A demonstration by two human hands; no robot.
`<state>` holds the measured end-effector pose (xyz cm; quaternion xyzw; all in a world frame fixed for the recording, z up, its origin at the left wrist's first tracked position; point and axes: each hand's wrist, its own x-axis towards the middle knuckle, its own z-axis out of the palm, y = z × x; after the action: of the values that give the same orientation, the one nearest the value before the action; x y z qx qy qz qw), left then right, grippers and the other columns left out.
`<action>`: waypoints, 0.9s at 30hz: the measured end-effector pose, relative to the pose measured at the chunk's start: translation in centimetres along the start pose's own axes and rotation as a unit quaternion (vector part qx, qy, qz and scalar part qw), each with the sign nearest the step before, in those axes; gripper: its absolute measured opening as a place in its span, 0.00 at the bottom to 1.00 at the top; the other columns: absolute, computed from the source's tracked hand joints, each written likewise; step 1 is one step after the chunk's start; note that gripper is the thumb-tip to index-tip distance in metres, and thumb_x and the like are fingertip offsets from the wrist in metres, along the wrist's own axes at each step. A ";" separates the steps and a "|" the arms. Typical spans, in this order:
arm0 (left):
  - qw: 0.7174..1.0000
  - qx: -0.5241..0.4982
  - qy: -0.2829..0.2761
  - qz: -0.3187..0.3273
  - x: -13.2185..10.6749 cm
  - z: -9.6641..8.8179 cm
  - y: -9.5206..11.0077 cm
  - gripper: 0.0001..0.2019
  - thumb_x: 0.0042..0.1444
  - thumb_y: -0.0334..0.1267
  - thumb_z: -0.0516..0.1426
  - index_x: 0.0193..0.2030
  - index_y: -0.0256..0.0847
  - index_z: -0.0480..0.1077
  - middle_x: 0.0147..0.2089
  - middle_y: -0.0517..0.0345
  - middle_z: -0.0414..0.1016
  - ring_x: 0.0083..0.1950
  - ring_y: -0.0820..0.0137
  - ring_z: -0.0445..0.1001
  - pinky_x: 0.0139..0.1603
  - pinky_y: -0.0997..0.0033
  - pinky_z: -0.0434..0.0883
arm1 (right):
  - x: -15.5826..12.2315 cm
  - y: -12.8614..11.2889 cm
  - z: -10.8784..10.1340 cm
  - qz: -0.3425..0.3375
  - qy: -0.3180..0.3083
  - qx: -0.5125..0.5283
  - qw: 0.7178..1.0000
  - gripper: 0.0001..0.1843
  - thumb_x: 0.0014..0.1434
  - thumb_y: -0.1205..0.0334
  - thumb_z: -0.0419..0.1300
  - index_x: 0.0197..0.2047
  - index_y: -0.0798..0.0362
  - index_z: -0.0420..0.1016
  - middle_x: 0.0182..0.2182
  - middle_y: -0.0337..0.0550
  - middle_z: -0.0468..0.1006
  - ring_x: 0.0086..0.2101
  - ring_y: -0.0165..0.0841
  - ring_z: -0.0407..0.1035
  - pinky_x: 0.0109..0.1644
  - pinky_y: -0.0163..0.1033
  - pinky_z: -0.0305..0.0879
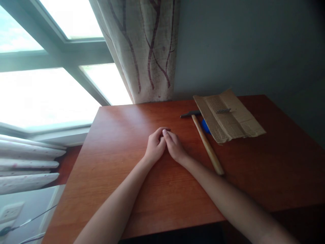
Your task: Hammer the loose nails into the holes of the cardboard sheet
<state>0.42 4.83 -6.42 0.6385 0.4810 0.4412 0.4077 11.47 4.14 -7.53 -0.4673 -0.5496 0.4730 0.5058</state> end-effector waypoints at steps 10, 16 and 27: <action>0.999 0.023 -0.001 0.035 -0.1 0.0 -0.2 0.11 0.59 0.31 0.53 0.44 0.40 0.75 0.44 0.53 0.81 0.45 0.66 0.78 0.49 0.69 0.72 | 0.1 0.0 0.0 -0.027 -0.014 -0.058 0.998 0.22 0.71 0.47 0.48 0.28 0.48 0.65 0.27 0.41 0.76 0.31 0.36 0.71 0.34 0.40 0.63; 0.999 0.018 -0.005 0.033 -0.1 0.0 -0.1 0.11 0.59 0.31 0.52 0.44 0.41 0.74 0.44 0.54 0.81 0.45 0.66 0.78 0.49 0.69 0.72 | 0.2 0.2 0.0 -0.021 -0.012 -0.057 0.998 0.20 0.70 0.47 0.50 0.29 0.48 0.67 0.28 0.42 0.77 0.32 0.37 0.72 0.36 0.41 0.64; 0.999 0.019 -0.009 0.034 0.0 -0.1 -0.2 0.12 0.55 0.29 0.52 0.43 0.41 0.73 0.43 0.55 0.81 0.44 0.66 0.77 0.48 0.69 0.72 | 0.1 0.2 0.1 -0.016 -0.015 -0.061 0.998 0.19 0.70 0.50 0.49 0.29 0.47 0.66 0.28 0.43 0.76 0.32 0.38 0.72 0.36 0.41 0.64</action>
<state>0.34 4.91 -6.57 0.6658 0.4636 0.4400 0.3849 11.40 4.28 -7.70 -0.4812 -0.5924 0.4370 0.4760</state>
